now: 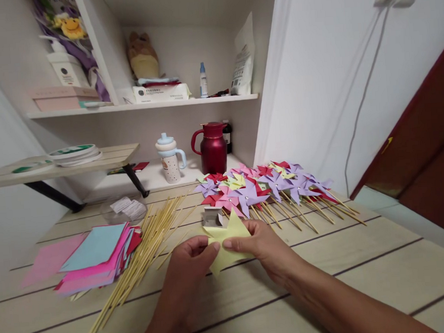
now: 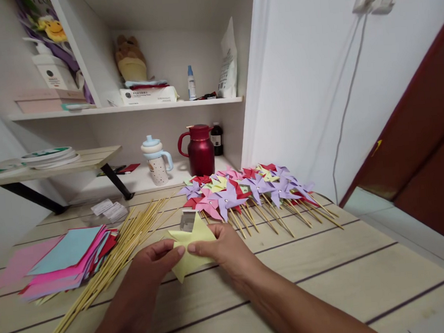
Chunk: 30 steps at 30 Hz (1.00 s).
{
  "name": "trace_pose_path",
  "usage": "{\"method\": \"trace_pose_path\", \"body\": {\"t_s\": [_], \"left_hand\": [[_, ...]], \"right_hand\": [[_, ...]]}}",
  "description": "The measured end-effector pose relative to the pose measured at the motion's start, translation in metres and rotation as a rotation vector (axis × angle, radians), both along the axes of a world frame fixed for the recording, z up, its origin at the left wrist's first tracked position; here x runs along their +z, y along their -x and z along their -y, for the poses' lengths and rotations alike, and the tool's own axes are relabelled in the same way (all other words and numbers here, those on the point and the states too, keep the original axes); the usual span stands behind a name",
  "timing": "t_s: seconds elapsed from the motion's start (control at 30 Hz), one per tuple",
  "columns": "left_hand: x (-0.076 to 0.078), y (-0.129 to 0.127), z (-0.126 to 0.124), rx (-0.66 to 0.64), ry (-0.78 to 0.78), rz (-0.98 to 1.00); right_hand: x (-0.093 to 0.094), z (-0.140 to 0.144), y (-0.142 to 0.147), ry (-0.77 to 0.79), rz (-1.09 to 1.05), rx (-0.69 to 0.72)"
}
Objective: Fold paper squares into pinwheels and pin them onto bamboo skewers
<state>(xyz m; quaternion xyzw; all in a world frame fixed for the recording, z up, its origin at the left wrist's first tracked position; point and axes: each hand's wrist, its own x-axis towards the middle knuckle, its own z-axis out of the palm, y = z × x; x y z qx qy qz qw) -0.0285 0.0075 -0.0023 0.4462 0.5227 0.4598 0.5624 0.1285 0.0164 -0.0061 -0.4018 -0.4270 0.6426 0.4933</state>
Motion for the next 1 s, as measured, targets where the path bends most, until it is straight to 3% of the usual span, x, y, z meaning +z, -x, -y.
{"method": "trace_pose_path", "body": {"t_s": [0.43, 0.6, 0.77, 1.0], "left_hand": [[-0.001, 0.010, -0.004, -0.218, 0.019, -0.021], [-0.008, 0.012, -0.007, -0.191, 0.039, -0.041], [-0.009, 0.009, -0.004, -0.152, 0.077, 0.063], [-0.001, 0.008, -0.002, -0.085, 0.103, 0.201]], "right_hand": [[0.000, -0.005, -0.002, 0.013, -0.012, 0.008], [0.001, -0.001, 0.000, 0.023, -0.032, 0.021], [-0.001, 0.000, 0.000, 0.018, -0.015, 0.031], [-0.009, -0.008, -0.004, -0.136, 0.025, -0.011]]}}
